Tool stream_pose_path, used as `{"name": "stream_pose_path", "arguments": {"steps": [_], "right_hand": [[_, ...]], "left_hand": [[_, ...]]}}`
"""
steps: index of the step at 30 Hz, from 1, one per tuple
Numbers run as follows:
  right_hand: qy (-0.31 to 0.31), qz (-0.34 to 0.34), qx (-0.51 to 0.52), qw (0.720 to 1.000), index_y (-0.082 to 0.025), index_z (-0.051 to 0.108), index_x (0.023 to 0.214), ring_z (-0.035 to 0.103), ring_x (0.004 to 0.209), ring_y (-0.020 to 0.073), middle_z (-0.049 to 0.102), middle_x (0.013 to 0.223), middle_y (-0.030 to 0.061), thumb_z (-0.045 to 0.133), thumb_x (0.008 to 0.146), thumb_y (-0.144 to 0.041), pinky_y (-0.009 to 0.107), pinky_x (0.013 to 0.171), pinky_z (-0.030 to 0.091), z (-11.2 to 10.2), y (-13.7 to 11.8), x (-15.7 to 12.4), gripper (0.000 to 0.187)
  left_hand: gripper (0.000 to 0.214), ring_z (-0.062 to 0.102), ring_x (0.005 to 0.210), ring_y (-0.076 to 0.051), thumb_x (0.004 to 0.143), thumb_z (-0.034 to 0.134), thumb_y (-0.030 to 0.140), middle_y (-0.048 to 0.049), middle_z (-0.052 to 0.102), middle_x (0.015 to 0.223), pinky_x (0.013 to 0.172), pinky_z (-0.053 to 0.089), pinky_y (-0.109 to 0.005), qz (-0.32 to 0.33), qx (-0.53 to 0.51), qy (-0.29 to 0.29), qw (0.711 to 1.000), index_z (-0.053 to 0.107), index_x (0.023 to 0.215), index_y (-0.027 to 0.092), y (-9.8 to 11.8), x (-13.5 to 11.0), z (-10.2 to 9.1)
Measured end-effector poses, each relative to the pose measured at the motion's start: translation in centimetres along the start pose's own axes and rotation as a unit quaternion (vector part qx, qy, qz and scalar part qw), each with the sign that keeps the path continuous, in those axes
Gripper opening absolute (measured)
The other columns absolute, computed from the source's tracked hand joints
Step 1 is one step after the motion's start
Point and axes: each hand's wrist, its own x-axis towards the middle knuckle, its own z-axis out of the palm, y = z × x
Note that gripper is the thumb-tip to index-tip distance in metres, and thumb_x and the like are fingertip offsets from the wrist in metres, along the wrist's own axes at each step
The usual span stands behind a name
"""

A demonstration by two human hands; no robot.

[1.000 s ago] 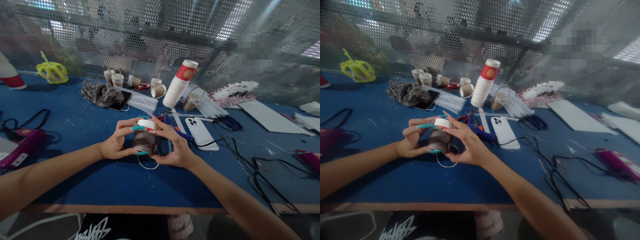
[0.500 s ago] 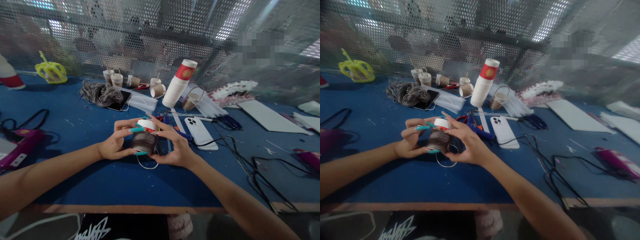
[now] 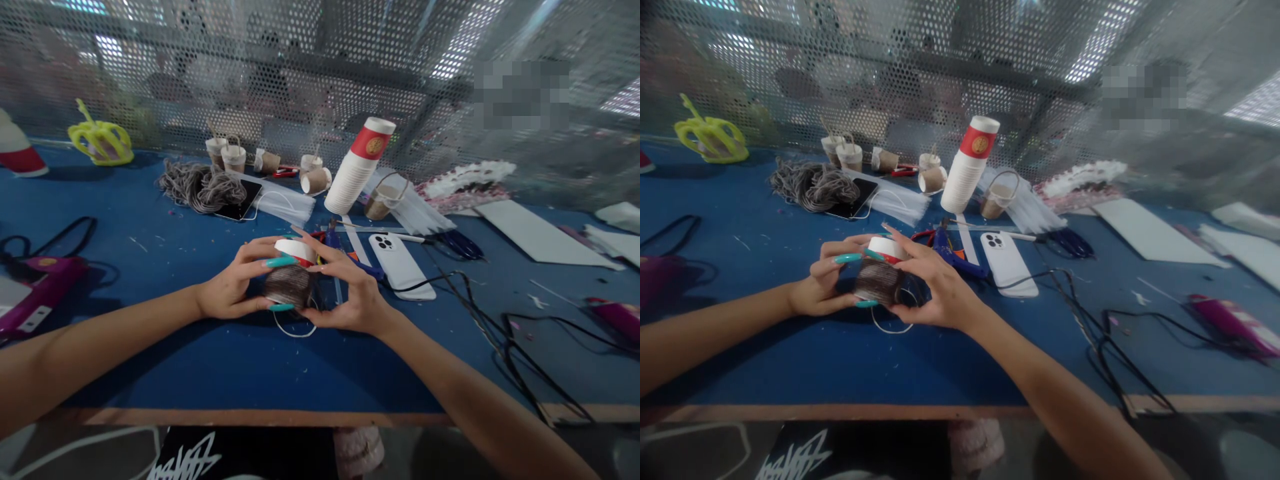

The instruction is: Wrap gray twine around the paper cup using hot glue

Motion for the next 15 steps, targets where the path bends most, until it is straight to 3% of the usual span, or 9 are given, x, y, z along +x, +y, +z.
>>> {"name": "stream_pose_path", "arguments": {"steps": [9, 15], "right_hand": [[-0.011, 0.000, -0.017, 1.000, -0.029, 0.042, 0.124, 0.045, 0.142, 0.0295, 0.042, 0.156, 0.0172, 0.080, 0.071, -0.015, 0.051, 0.105, 0.050, -0.13, -0.16, 0.00, 0.067], [-0.004, -0.012, -0.003, 1.000, -0.028, 0.040, 0.123, 0.045, 0.143, 0.0294, 0.045, 0.154, 0.0189, 0.079, 0.073, -0.016, 0.052, 0.105, 0.052, -0.16, -0.04, 0.13, 0.064]], "left_hand": [[0.072, 0.047, 0.135, -0.029, 0.092, 0.063, 0.033, -0.0064, 0.048, 0.126, 0.112, 0.048, -0.058, -0.014, 0.033, 0.006, 0.999, 0.023, 0.151, 0.039, 0.05, -0.05, -0.04], [0.077, 0.043, 0.140, -0.031, 0.089, 0.068, 0.029, -0.0091, 0.044, 0.133, 0.115, 0.044, -0.059, -0.017, 0.016, -0.005, 1.000, 0.024, 0.152, 0.037, 0.13, -0.17, -0.19]]}}
